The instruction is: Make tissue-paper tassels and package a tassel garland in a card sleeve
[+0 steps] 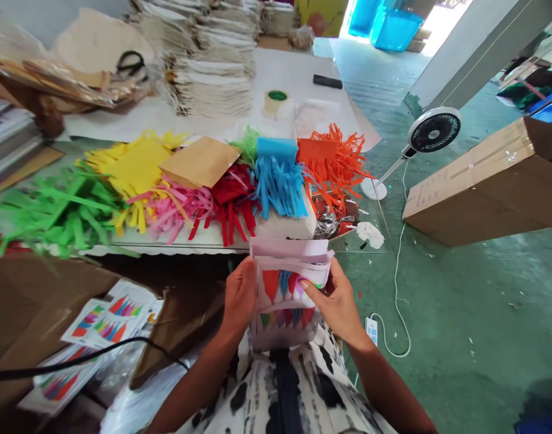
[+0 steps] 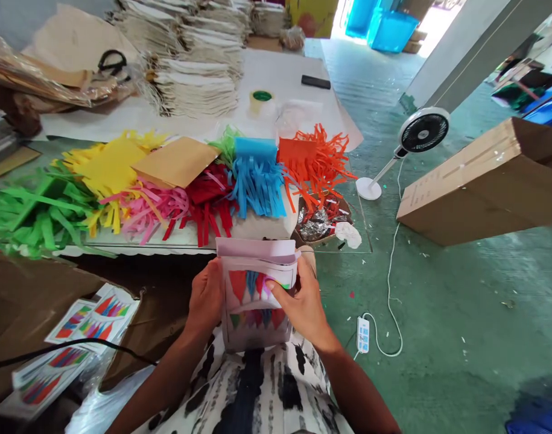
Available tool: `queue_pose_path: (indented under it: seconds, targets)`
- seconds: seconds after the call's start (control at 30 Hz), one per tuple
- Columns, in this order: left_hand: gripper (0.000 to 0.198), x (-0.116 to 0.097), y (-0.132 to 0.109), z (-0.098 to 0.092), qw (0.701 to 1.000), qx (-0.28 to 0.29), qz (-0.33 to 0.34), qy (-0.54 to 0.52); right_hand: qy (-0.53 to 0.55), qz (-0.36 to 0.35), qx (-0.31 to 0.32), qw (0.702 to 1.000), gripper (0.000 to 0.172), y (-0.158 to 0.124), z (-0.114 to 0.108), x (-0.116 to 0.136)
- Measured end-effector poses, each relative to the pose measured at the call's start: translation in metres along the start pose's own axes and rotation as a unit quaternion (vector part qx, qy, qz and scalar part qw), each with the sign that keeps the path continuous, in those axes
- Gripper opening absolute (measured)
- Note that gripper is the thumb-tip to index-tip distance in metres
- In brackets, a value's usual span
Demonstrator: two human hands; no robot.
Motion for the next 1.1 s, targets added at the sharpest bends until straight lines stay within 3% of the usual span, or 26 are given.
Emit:
queue_pose_path:
  seconds: [0.1, 0.23, 0.4, 0.6, 0.73, 0.83, 1.0, 1.1]
  targets:
    - [0.066, 0.002, -0.003, -0.006, 0.999, -0.013, 0.016, 0.028, 0.014, 0.023, -0.002, 1.000, 0.039, 0.000, -0.004, -0.011]
    - [0.056, 0.001, -0.009, 0.001, 0.994, 0.064, 0.080, 0.036, 0.033, 0.023, -0.027, 0.999, 0.041, 0.000, -0.010, -0.016]
    - [0.044, 0.024, -0.008, 0.008, 0.995, 0.097, 0.016, 0.005, 0.005, 0.000, -0.057, 0.998, 0.042, -0.003, -0.009, -0.032]
    - [0.044, 0.043, -0.004, 0.009, 0.994, 0.105, 0.022, 0.006, -0.025, -0.046, -0.088, 0.995, 0.037, -0.008, -0.012, -0.050]
    - [0.065, 0.033, -0.005, 0.003, 0.993, 0.050, 0.099, 0.027, 0.005, -0.073, -0.120, 0.990, 0.057, -0.011, -0.016, -0.045]
    - [0.077, 0.027, -0.009, 0.005, 0.993, 0.040, 0.107, -0.006, 0.046, -0.070, -0.159, 0.984, 0.061, -0.013, -0.019, -0.044]
    - [0.060, 0.020, -0.014, 0.002, 0.991, 0.032, 0.130, -0.027, 0.111, -0.046, -0.190, 0.974, 0.069, -0.013, -0.019, -0.048]
    - [0.054, 0.016, -0.014, -0.003, 0.987, 0.033, 0.159, -0.012, 0.105, -0.060, -0.227, 0.966, 0.055, -0.015, -0.022, -0.046]
Point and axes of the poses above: each hand's wrist, its own y-axis towards the middle knuckle, its own z-axis out of the palm, x = y × z, the point moved 7 cm from there along y, towards the middle knuckle, and after that the axes turned 15 degrees about y, right-handed, at the moved point
